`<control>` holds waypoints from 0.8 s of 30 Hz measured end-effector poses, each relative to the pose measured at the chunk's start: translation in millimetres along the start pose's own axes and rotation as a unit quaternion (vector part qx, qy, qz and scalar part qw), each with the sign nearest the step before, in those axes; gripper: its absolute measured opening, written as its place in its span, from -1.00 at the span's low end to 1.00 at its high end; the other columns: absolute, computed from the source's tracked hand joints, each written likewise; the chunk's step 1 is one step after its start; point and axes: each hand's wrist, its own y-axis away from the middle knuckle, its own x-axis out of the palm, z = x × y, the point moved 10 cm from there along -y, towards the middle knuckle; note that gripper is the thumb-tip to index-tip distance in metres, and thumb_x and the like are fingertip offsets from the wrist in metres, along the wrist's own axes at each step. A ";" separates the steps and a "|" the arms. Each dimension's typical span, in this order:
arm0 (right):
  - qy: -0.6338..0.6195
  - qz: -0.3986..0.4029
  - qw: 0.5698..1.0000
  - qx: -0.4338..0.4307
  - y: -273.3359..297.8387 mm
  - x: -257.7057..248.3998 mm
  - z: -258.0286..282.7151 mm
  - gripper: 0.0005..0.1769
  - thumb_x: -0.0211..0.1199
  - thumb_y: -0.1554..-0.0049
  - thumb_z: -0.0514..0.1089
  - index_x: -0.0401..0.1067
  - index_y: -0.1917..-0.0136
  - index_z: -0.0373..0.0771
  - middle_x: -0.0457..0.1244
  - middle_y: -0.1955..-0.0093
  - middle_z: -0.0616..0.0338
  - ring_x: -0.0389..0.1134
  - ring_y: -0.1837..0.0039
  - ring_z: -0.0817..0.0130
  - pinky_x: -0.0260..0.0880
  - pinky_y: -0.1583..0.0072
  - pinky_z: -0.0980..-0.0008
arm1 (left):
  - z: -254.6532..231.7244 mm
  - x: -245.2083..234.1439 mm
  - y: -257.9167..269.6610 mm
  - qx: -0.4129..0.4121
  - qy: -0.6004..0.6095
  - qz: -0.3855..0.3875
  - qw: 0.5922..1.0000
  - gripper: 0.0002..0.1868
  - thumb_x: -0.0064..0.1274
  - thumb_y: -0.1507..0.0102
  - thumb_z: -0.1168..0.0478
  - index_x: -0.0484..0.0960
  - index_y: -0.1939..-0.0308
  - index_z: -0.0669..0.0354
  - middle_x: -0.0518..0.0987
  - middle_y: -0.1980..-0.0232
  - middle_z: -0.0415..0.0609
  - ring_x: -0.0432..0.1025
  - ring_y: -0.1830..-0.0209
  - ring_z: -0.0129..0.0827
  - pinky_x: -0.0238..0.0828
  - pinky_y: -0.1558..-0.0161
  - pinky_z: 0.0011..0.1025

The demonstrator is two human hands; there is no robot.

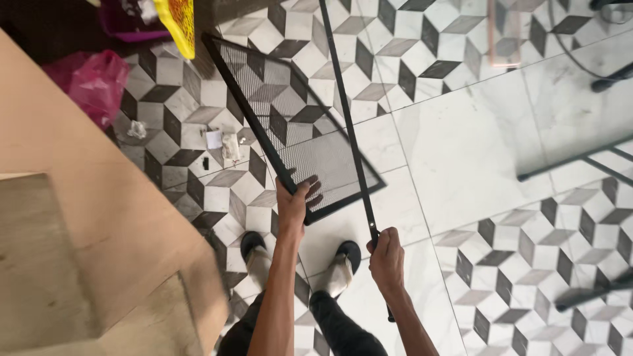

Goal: The person assembles a metal mesh storage shelf by inserting metal legs into the frame and tightening screws with an Allen key. The person positions the shelf on the floor, aligns the legs, and secures each joint.

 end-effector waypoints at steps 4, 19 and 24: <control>-0.090 0.016 0.995 -0.045 91.8 -73.2 88.8 -0.67 -0.27 -0.34 -0.03 0.17 0.09 -0.29 0.23 0.41 0.04 0.11 0.50 0.41 0.13 0.45 0.31 | -77.5 15.6 128.3 -0.017 -0.086 -0.017 0.996 -0.44 -0.09 -0.30 0.37 0.19 -0.38 0.15 0.62 -0.15 0.22 0.61 -0.01 -0.15 0.68 0.11 -0.26; -0.083 -0.101 0.977 -0.170 436.9 -267.1 192.3 -0.72 -0.19 -0.36 -0.06 0.24 -0.03 -0.28 0.29 0.37 0.00 0.27 0.39 0.31 0.26 0.30 0.26 | -263.4 10.0 569.3 0.004 -0.194 0.072 0.978 -0.28 0.10 -0.18 0.27 0.28 -0.43 0.23 0.56 -0.23 0.10 0.51 -0.17 -0.17 0.49 -0.17 -0.23; -0.115 -0.109 0.983 -0.096 519.0 -303.5 155.3 -0.72 -0.19 -0.33 -0.05 0.24 -0.05 -0.26 0.31 0.34 -0.01 0.22 0.45 0.29 0.23 0.36 0.23 | -291.6 -2.6 657.8 0.063 -0.203 0.163 0.964 -0.42 0.10 -0.21 0.31 0.42 -0.32 0.35 0.62 -0.11 0.10 0.54 -0.03 -0.17 0.53 -0.01 -0.29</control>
